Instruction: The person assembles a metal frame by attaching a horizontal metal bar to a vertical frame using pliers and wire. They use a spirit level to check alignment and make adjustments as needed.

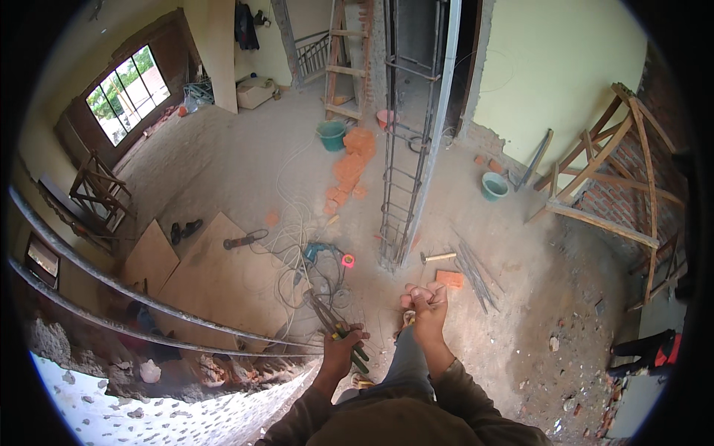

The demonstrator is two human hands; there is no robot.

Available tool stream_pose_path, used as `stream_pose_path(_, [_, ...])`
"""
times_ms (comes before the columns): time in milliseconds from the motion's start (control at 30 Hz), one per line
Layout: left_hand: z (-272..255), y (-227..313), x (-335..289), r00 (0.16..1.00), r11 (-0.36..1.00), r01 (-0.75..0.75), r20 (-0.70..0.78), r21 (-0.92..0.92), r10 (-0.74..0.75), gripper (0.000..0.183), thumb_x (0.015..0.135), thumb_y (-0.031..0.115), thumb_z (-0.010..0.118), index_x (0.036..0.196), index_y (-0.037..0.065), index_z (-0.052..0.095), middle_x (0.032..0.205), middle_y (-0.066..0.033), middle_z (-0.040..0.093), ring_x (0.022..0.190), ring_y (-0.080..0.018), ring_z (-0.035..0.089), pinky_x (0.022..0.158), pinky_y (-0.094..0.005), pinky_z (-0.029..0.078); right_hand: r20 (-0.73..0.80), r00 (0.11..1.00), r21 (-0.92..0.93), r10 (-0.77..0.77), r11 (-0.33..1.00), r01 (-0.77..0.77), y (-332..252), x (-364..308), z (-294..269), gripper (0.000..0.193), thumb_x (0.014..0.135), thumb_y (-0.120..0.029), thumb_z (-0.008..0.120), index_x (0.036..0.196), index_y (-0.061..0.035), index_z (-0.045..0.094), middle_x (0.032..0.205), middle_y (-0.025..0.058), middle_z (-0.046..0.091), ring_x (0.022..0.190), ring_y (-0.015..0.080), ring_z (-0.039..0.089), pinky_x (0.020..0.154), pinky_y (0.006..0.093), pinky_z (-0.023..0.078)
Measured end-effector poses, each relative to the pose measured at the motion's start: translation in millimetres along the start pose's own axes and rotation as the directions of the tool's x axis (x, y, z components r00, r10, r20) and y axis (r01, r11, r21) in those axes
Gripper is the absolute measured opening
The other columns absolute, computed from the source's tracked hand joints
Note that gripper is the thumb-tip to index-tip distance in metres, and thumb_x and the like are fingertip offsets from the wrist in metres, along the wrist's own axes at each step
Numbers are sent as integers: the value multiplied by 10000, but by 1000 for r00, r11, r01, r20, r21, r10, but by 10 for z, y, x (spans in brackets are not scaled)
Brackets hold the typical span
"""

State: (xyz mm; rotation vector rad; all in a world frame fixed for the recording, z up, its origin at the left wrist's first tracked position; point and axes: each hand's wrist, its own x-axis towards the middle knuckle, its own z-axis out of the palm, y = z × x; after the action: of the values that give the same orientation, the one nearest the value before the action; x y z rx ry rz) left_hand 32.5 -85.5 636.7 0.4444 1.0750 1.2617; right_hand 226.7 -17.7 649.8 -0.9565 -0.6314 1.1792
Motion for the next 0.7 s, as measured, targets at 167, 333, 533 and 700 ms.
stream_pose_path(167, [-267,-205,-7,999,991,44,19,-128,-42,216,882,-66,613,937,100,486,892,-139,617,730,-254,608,690,-448,527,-24,994,234,109,967,-100,-481,267,152,221,1000,-52,599,1215,-70,552,1038,96,689,733,119,647,635,263,543])
stream_pose_path(333, [-460,-252,-2,993,984,109,64,-140,-101,166,918,31,680,1009,69,546,1038,-137,683,913,-286,705,702,-378,553,95,990,283,101,951,-124,-753,333,276,176,1020,-90,580,1194,-59,581,993,63,687,704,87,594,602,232,485])
stream_pose_path(533, [-533,-86,-51,996,969,61,-80,238,-43,165,980,139,650,1066,7,603,1024,-136,706,910,-239,720,677,-345,576,218,934,-289,-284,895,339,-1031,396,388,223,1029,-127,573,1216,-29,647,893,45,695,791,94,606,688,251,483])
stream_pose_path(700, [-217,268,-200,968,936,-245,13,253,250,182,989,177,643,1013,-3,640,872,-79,689,745,-161,680,648,-307,558,468,831,-446,-301,731,516,-937,72,504,233,1019,-129,590,1195,-8,684,892,67,718,818,127,643,753,289,512])
